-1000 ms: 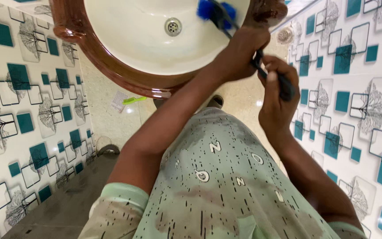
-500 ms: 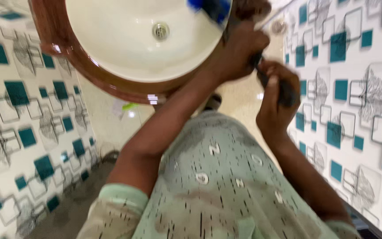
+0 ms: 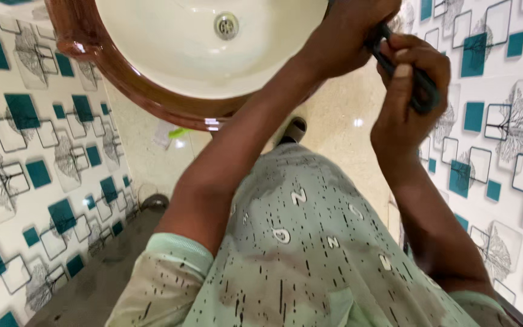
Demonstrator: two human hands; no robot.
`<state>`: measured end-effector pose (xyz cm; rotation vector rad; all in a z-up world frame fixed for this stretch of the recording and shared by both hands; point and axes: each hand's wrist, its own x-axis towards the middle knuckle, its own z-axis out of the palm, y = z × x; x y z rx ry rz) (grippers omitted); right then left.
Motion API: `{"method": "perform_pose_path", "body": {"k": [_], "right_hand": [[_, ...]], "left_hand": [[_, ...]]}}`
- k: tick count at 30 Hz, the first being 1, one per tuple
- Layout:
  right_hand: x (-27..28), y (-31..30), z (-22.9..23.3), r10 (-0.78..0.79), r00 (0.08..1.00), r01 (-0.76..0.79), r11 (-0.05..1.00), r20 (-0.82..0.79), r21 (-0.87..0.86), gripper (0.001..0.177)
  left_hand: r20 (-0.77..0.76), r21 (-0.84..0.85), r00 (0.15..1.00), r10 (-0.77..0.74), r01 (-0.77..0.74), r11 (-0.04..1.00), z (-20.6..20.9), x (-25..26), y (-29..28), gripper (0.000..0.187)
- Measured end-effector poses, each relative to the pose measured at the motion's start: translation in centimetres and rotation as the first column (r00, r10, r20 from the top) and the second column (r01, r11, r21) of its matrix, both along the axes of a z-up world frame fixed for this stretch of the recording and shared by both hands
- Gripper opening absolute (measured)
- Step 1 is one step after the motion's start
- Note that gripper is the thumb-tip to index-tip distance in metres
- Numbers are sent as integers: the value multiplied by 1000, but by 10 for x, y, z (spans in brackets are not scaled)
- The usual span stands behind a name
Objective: The person cleans a sink using a brush and a cleaning solution, scrubbing the basin and rinsing it with water from the tap.
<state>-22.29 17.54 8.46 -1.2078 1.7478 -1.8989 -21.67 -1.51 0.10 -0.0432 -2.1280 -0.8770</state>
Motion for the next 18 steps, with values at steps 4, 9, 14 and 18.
{"method": "perform_pose_path", "body": {"k": [4, 9, 14, 18], "right_hand": [[7, 14, 2, -15, 1000, 15, 995, 2, 95, 7], [34, 22, 3, 38, 998, -23, 970, -58, 242, 8], [54, 0, 32, 180, 955, -72, 911, -234, 406, 15], [64, -25, 41, 295, 901, -131, 884, -317, 449, 32]], "left_hand": [[-119, 7, 993, -13, 13, 1000, 3, 23, 22, 31], [78, 141, 997, -21, 10, 990, -8, 68, 36, 32], [176, 179, 984, -40, 8, 984, 5, 101, 18, 31], [149, 181, 989, -22, -5, 983, 15, 137, -3, 41]]}}
